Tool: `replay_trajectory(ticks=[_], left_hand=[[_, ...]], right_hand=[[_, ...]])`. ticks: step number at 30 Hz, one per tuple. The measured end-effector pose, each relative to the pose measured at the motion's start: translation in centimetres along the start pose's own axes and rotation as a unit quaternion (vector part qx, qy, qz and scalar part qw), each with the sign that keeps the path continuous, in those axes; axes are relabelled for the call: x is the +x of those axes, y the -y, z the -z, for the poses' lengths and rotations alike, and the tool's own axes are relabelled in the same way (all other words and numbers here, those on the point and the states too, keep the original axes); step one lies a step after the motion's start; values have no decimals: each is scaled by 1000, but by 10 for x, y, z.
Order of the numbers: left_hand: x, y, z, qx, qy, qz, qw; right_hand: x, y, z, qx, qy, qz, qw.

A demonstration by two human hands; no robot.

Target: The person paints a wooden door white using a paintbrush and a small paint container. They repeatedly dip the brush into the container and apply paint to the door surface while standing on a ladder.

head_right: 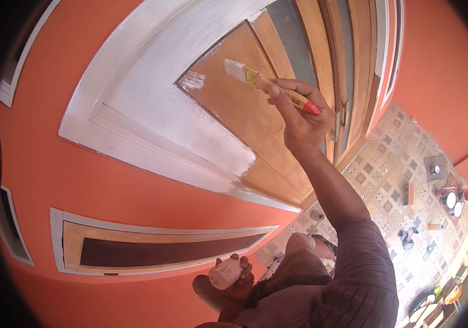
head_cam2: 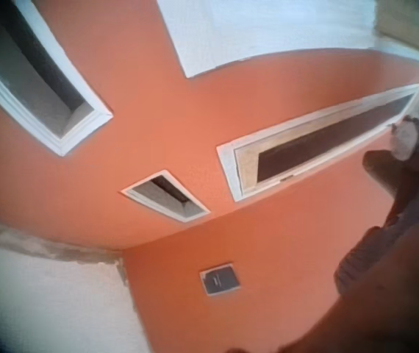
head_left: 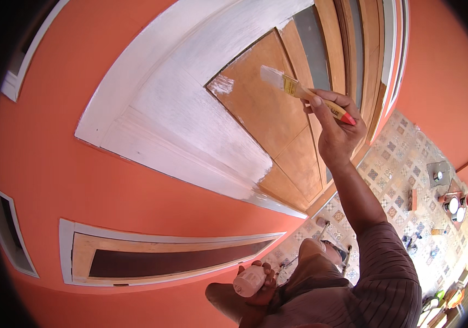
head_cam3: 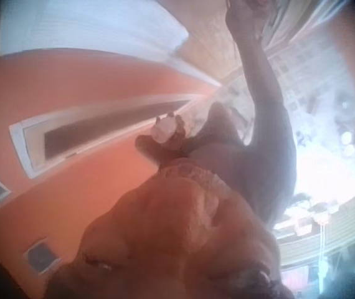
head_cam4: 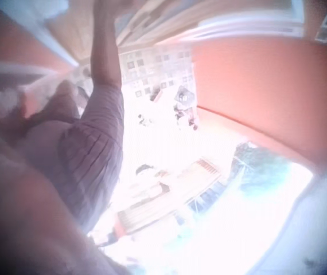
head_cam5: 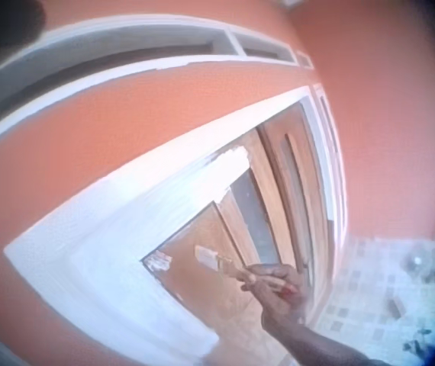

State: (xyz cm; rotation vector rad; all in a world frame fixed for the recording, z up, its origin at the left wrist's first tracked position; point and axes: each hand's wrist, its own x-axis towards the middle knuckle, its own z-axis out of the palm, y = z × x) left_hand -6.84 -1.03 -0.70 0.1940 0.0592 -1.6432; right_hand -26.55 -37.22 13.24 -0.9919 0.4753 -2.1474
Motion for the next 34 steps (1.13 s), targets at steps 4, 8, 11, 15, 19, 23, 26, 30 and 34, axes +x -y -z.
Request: replay_trajectory(ticks=[4, 8, 11, 15, 19, 23, 26, 30, 34], left_hand=[[15, -10, 0, 16, -15, -33, 999], [30, -22, 6, 38, -41, -56, 997], [37, -26, 3, 28, -52, -56, 997], [42, -24, -13, 60, -104, -94, 988], [39, -18, -31, 61, -138, -115, 982], [32, -17, -41, 77, -144, -126, 979], [25, -19, -44, 74, -158, -132, 976], [18, -22, -44, 83, -116, -142, 980], [16, -22, -43, 82, -135, -151, 976]], right_hand=[[-58, 38, 25, 95, -14, -249, 964], [-111, 76, 29, 97, 92, -344, 929], [-137, 112, 18, 40, 179, -312, 932], [-153, 147, -2, 11, 327, -266, 907], [-165, 159, -22, -122, 425, -176, 880], [-177, 154, -39, -143, 481, -115, 857], [-183, 154, -48, -150, 529, -76, 832], [-199, 146, -56, -138, 509, -42, 849], [-205, 145, -60, -152, 514, -33, 844]])
